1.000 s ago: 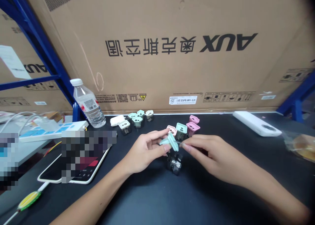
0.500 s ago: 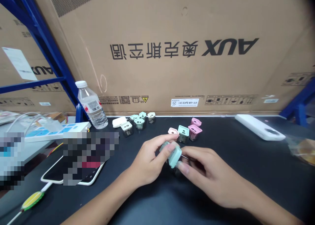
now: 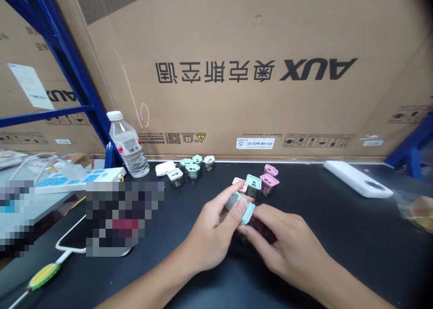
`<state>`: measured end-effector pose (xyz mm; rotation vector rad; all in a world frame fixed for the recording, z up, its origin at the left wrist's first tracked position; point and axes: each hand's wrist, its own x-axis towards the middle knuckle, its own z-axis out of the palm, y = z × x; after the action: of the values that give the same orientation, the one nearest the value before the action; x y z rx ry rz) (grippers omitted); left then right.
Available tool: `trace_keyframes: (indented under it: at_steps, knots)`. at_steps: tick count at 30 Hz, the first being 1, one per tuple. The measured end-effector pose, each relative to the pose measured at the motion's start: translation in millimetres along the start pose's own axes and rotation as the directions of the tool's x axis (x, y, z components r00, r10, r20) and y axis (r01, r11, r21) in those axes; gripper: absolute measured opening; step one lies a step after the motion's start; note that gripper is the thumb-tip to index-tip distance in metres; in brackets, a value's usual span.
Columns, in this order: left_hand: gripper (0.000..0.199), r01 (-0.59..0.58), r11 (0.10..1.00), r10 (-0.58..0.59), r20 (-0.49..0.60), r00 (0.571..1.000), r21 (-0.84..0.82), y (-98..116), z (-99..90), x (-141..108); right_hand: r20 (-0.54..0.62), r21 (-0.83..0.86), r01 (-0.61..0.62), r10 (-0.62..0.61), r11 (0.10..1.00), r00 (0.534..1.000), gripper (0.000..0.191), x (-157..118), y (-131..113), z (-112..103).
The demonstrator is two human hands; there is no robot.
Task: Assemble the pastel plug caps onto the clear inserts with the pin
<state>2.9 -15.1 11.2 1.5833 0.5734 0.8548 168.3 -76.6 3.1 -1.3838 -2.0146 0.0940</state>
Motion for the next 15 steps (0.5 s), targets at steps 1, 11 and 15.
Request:
trace_keyframes:
  at_steps: [1,11,15]
  knots:
    - [0.049,-0.003,1.0,0.002,0.006,1.0,0.024,1,-0.7,-1,-0.005,-0.002,0.01,-0.01,1.0,1.0,0.012,0,0,-1]
    - [0.033,-0.19,0.949,0.2,-0.014,0.98,0.252,0,-10.1,2,-0.011,0.079,-0.021,0.022,0.997,1.0,0.025,7,-1,-17]
    - [0.017,-0.182,0.956,0.178,0.039,0.983,0.231,2,-15.4,4,0.002,0.073,-0.016,0.016,0.997,1.0,0.024,6,-1,-16]
